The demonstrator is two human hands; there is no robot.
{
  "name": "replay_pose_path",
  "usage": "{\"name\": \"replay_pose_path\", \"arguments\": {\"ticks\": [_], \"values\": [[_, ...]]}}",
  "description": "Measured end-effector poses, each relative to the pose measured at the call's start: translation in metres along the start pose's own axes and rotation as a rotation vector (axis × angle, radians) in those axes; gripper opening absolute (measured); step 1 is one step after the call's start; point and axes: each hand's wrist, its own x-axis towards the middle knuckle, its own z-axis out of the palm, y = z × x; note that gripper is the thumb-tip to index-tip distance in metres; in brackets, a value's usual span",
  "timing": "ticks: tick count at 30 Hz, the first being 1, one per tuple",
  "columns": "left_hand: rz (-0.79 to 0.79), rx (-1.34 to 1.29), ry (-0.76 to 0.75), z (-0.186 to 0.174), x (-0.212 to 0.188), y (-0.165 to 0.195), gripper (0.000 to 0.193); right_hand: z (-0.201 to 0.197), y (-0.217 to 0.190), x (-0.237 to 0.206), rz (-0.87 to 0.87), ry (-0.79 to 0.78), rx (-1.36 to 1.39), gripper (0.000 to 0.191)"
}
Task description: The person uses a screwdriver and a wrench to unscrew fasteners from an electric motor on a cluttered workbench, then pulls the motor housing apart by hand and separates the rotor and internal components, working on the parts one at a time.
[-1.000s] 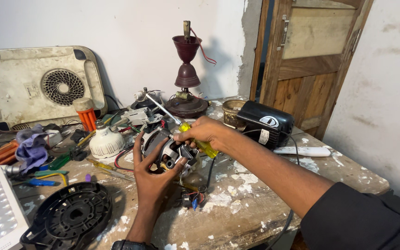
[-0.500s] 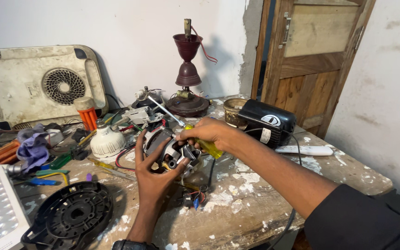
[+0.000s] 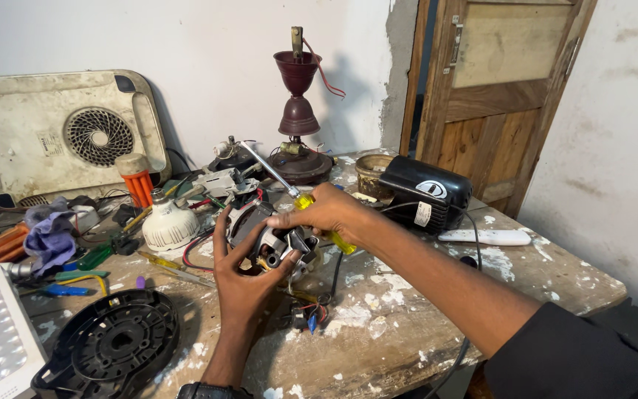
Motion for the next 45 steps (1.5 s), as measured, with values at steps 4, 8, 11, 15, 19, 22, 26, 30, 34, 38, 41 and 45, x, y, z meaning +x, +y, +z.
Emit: {"name": "replay_pose_path", "arguments": {"ticks": [4,8,11,15,19,22,26,30,34,38,41,45], "values": [[-0.003,-0.004,-0.001,-0.004,0.0,0.002,0.064,0.004,-0.001,0.004,0.048,-0.03,-0.022,0.026],[-0.043,-0.037,-0.012,-0.01,-0.001,0.005,0.063,0.004,-0.001,0.013,0.147,-0.158,0.192,0.016],[-0.049,-0.051,-0.009,-0.014,0.0,0.007,0.062,0.008,-0.005,0.012,0.122,-0.17,0.244,0.014],[-0.053,-0.059,-0.01,-0.018,-0.001,0.01,0.063,0.012,-0.004,0.004,-0.005,-0.049,0.151,0.023],[-0.02,-0.016,-0.009,-0.026,-0.003,0.015,0.063,0.017,-0.002,-0.007,-0.042,0.007,0.102,0.029],[-0.033,-0.028,-0.01,-0.033,-0.005,0.019,0.064,0.013,-0.003,-0.004,0.043,-0.147,0.18,0.031],[-0.022,-0.033,-0.022,-0.042,-0.008,0.025,0.064,0.018,-0.001,0.002,0.129,-0.196,0.228,0.03],[-0.125,-0.086,-0.019,-0.048,-0.01,0.032,0.062,0.033,-0.003,-0.003,0.02,-0.088,0.153,0.029],[-0.058,-0.079,-0.016,-0.055,-0.013,0.036,0.063,0.043,-0.009,-0.021,-0.268,0.024,0.052,0.033],[-0.001,-0.019,-0.011,-0.061,-0.016,0.035,0.064,0.039,-0.017,-0.029,-0.082,-0.016,0.027,0.036],[-0.018,-0.024,-0.01,-0.07,-0.019,0.034,0.064,0.037,-0.02,-0.026,0.126,-0.146,0.072,0.031],[-0.023,-0.03,-0.018,-0.077,-0.023,0.037,0.064,0.046,-0.018,-0.023,0.18,-0.192,0.152,0.025]]}}
